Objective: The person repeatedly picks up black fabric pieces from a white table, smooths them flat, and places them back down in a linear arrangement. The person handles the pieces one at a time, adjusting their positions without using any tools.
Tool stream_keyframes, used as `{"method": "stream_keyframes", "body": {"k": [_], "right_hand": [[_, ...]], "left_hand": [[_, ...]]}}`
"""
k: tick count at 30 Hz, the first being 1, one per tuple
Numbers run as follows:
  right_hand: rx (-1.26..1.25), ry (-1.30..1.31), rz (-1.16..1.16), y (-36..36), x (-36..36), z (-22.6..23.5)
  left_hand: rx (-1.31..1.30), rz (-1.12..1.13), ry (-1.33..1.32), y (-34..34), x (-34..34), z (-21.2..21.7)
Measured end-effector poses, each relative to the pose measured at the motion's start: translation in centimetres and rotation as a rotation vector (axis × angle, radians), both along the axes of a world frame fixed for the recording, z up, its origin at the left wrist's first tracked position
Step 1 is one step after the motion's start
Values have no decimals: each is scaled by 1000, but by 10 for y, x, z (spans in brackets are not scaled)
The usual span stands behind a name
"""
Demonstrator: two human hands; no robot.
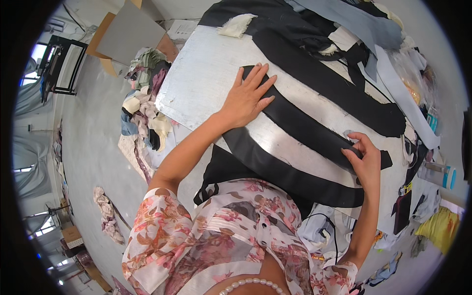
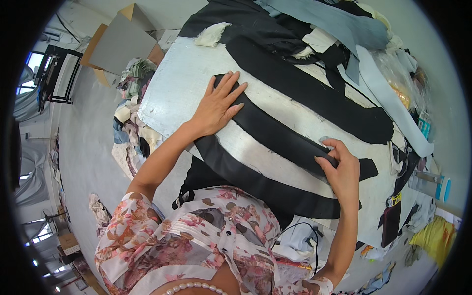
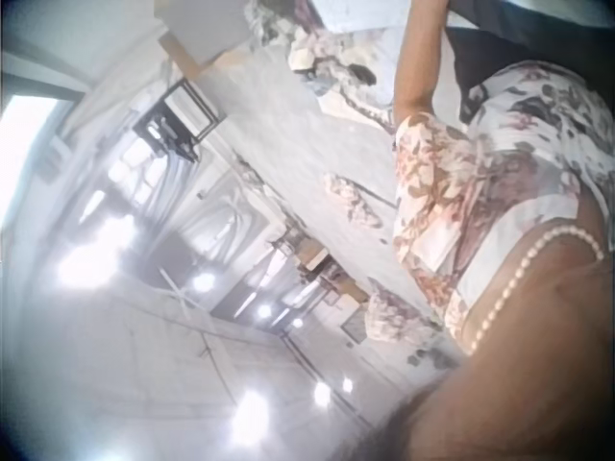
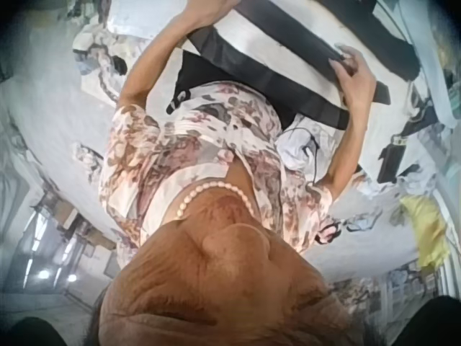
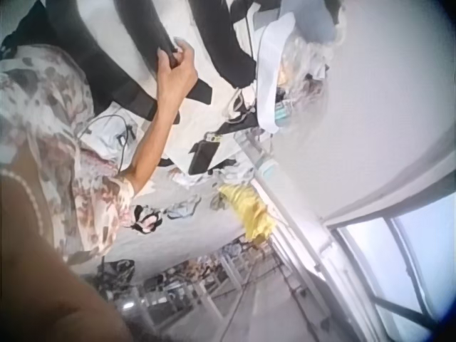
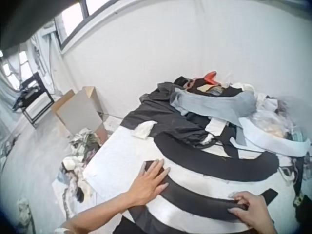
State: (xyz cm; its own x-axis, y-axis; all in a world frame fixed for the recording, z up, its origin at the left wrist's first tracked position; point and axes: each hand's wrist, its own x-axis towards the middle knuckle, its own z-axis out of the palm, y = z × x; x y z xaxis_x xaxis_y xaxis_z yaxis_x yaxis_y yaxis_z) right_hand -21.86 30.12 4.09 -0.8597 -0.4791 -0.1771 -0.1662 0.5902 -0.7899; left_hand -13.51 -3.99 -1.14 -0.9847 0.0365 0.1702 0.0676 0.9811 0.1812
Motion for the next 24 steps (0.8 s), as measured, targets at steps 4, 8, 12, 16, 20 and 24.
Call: {"method": "stream_keyframes", "body": {"k": [4, 8, 12, 16, 20, 24], "right_hand": [[56, 71, 0, -2, -4, -4], [132, 149, 24, -1, -6, -14], [169, 213, 50, -3, -5, -15], [188, 241, 40, 3, -8, -20], [168, 266, 35, 5, -8, -25], [140, 292, 49, 11, -8, -26]], "left_hand": [[-48, -36, -34, -13, -8, -4], [-68, -79, -28, 8, -7, 11], [2, -300, -121, 36, 7, 13], [-24, -374, -160, 31, 6, 14], [22, -426, -135, 58, 5, 26], [110, -561, -187, 82, 1, 16]]}}
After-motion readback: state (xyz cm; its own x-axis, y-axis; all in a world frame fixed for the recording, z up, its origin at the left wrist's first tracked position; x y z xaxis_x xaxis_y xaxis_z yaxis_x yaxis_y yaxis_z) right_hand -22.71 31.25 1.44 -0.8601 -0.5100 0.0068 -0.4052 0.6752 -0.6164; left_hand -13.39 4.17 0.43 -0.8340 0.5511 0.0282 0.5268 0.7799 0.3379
